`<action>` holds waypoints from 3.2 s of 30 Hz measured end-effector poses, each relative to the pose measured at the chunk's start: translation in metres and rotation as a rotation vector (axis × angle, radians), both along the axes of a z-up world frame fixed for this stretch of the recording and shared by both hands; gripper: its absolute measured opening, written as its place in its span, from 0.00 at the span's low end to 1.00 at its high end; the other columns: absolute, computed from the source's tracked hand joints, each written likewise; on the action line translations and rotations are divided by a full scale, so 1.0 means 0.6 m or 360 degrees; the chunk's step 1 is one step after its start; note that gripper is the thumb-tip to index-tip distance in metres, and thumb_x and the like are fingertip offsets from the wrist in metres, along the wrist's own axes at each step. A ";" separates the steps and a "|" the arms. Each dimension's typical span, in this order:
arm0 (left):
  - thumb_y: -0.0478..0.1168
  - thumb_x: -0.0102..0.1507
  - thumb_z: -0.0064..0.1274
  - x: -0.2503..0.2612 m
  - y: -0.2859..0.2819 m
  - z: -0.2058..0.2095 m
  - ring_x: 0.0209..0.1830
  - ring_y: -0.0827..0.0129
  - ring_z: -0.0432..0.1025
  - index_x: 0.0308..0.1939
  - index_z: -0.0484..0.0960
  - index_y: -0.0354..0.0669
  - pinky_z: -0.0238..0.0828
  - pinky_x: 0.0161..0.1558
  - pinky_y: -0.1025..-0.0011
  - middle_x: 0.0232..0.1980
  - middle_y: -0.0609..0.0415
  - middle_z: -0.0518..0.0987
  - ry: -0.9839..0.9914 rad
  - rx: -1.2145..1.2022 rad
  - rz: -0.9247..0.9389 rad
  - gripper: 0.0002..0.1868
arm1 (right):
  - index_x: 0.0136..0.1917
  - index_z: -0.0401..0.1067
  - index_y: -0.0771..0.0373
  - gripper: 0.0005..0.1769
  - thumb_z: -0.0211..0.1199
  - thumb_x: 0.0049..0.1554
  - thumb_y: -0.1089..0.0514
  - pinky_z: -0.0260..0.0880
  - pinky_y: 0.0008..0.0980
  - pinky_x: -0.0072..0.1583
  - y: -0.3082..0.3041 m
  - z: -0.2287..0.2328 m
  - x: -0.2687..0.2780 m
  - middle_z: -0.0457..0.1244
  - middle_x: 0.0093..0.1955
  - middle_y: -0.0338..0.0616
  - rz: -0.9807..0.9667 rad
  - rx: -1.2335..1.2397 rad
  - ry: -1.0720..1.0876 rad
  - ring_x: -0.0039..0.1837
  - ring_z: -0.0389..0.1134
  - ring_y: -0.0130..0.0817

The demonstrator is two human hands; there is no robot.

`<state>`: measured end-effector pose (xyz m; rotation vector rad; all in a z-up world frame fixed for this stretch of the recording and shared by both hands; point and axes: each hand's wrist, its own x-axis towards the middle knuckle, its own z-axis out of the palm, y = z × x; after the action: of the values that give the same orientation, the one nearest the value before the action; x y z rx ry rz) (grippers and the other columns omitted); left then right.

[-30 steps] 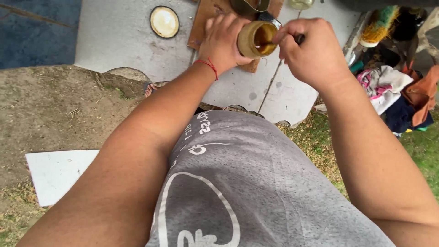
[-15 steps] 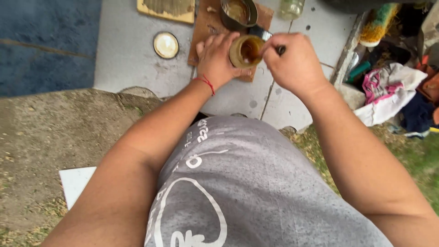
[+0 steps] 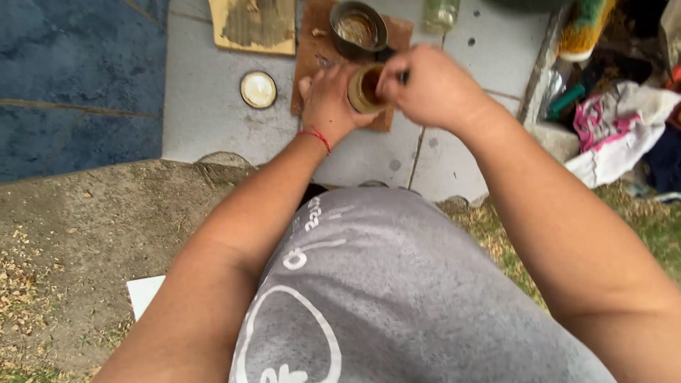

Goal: A person mixes a liquid into a container and then uses a paintbrush to paint a black wooden chair outdoors.

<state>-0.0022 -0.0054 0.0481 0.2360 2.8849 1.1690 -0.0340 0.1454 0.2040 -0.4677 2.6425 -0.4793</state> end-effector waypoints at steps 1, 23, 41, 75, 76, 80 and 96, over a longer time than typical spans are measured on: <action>0.64 0.44 0.67 0.002 0.001 0.008 0.51 0.58 0.70 0.55 0.77 0.58 0.52 0.47 0.61 0.51 0.59 0.79 -0.0123 -0.0027 -0.0030 0.38 | 0.39 0.76 0.58 0.13 0.51 0.60 0.58 0.62 0.42 0.39 -0.005 0.005 0.006 0.67 0.35 0.44 -0.0098 -0.0145 -0.0182 0.31 0.60 0.39; 0.69 0.44 0.61 0.001 0.011 0.005 0.43 0.54 0.75 0.48 0.81 0.59 0.57 0.39 0.53 0.44 0.57 0.81 -0.0115 -0.0223 -0.0049 0.34 | 0.39 0.75 0.53 0.10 0.56 0.61 0.55 0.56 0.40 0.37 0.017 -0.015 0.011 0.59 0.27 0.39 0.0220 -0.0165 -0.0015 0.30 0.53 0.34; 0.67 0.42 0.69 0.002 0.001 0.005 0.43 0.57 0.73 0.47 0.81 0.58 0.52 0.42 0.58 0.44 0.58 0.80 -0.0137 -0.0135 -0.0003 0.35 | 0.50 0.82 0.49 0.10 0.62 0.59 0.58 0.64 0.51 0.37 0.018 0.010 -0.030 0.69 0.36 0.48 0.0587 0.0253 0.0281 0.38 0.67 0.56; 0.62 0.45 0.68 0.008 0.000 0.021 0.43 0.61 0.73 0.51 0.78 0.57 0.51 0.45 0.60 0.48 0.59 0.79 -0.0296 -0.0071 -0.0134 0.34 | 0.41 0.76 0.55 0.16 0.50 0.66 0.58 0.65 0.52 0.37 -0.026 0.052 0.001 0.65 0.32 0.50 0.0565 0.0568 0.0000 0.35 0.65 0.53; 0.63 0.44 0.67 0.011 0.005 0.016 0.41 0.59 0.74 0.49 0.78 0.57 0.51 0.44 0.59 0.46 0.59 0.79 -0.0254 -0.0065 -0.0121 0.34 | 0.42 0.76 0.55 0.17 0.48 0.66 0.57 0.65 0.50 0.38 -0.025 0.060 0.003 0.65 0.33 0.49 0.0529 0.0788 -0.0095 0.37 0.65 0.51; 0.64 0.45 0.68 0.004 -0.005 0.022 0.42 0.61 0.73 0.50 0.78 0.58 0.51 0.44 0.59 0.47 0.60 0.79 -0.0271 -0.0090 -0.0120 0.35 | 0.48 0.76 0.57 0.15 0.50 0.69 0.54 0.72 0.45 0.47 -0.062 0.091 0.009 0.68 0.39 0.43 0.0347 0.0581 -0.0328 0.40 0.67 0.40; 0.63 0.46 0.67 0.007 0.001 0.017 0.43 0.64 0.72 0.53 0.78 0.59 0.51 0.45 0.60 0.48 0.61 0.78 -0.0267 -0.0110 -0.0147 0.35 | 0.47 0.78 0.53 0.13 0.51 0.64 0.59 0.66 0.55 0.36 -0.018 0.045 -0.008 0.70 0.41 0.45 0.0615 0.0645 0.0206 0.39 0.68 0.57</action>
<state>0.0021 -0.0048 0.0585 0.2535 2.7315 1.0202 -0.0391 0.1344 0.2311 -0.8692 2.5811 0.2081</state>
